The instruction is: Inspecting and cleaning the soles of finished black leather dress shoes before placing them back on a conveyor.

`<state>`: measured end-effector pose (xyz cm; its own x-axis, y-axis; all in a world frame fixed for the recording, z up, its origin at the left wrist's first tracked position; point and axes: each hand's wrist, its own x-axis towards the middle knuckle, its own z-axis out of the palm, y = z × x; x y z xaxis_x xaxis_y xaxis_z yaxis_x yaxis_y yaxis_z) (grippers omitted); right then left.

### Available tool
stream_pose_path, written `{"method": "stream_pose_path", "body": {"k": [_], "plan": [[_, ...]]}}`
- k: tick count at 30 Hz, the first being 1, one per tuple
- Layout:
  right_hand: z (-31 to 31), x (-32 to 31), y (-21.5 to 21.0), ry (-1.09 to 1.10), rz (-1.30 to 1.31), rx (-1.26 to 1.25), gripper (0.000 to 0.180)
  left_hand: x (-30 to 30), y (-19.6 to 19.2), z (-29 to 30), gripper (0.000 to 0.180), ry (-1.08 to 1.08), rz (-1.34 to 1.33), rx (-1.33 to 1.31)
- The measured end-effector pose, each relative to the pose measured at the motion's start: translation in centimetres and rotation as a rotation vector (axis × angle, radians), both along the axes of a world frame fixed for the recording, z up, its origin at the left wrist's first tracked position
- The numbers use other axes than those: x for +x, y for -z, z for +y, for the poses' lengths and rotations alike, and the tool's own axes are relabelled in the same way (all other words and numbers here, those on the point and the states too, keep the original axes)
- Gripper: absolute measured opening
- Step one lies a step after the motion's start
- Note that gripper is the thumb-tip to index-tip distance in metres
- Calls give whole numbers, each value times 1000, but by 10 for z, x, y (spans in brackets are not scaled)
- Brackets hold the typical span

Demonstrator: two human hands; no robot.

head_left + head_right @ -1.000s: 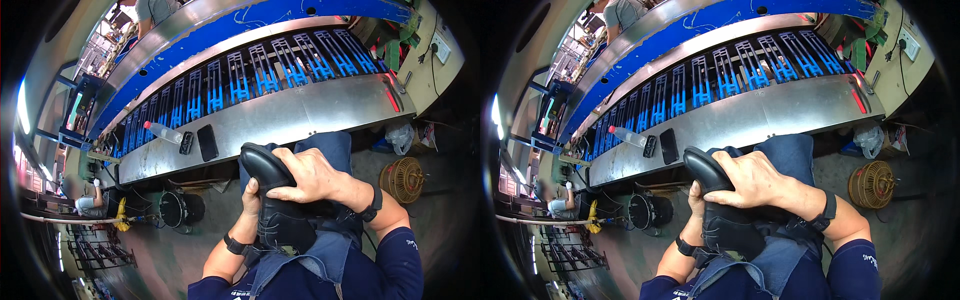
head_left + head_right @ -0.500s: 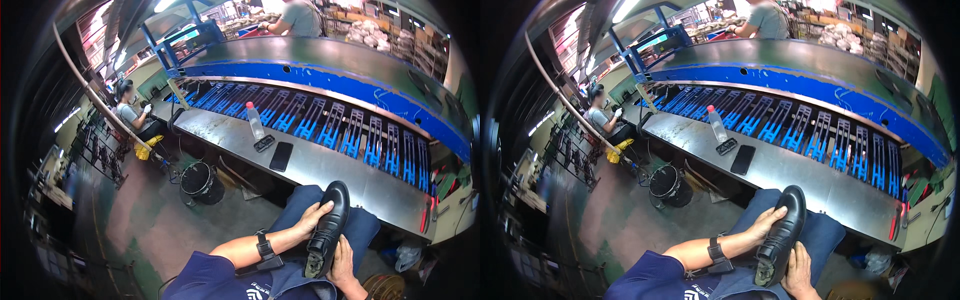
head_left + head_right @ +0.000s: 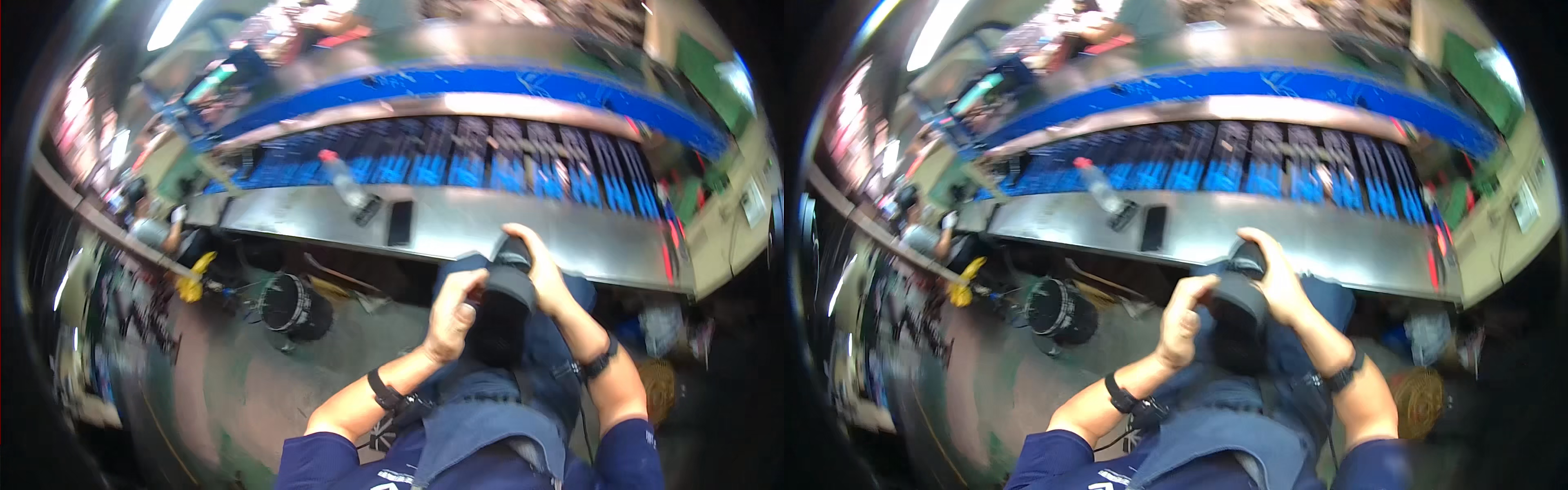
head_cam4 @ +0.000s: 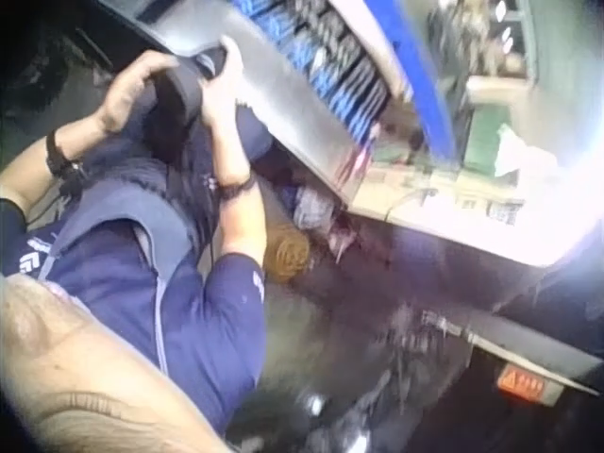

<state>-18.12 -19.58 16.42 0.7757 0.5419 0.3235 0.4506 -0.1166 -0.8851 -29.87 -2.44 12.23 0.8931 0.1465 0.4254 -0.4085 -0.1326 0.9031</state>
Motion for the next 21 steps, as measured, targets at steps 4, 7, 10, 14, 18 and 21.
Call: {"method": "stream_pose_path", "body": {"k": [4, 7, 10, 14, 18, 21], "plan": [[3, 34, 92, -144, 359, -56, 63, 20, 16, -14, 60, 155, 267, -246], [-11, 42, 91, -72, 492, -161, 67, 25, 34, -15, 54, 154, 192, 16], [-24, 44, 120, 60, 254, -322, 75, 31, 33, -15, 57, 180, -189, 305], [-47, 25, 106, 172, 447, 59, 53, 45, 42, -18, 53, -9, 138, 163], [-42, 2, 87, 206, 377, 34, 50, 86, 47, -19, 49, -22, 397, 104], [-25, 6, 93, 294, 381, -18, 46, 101, 50, -18, 44, 31, 510, -5]]}}
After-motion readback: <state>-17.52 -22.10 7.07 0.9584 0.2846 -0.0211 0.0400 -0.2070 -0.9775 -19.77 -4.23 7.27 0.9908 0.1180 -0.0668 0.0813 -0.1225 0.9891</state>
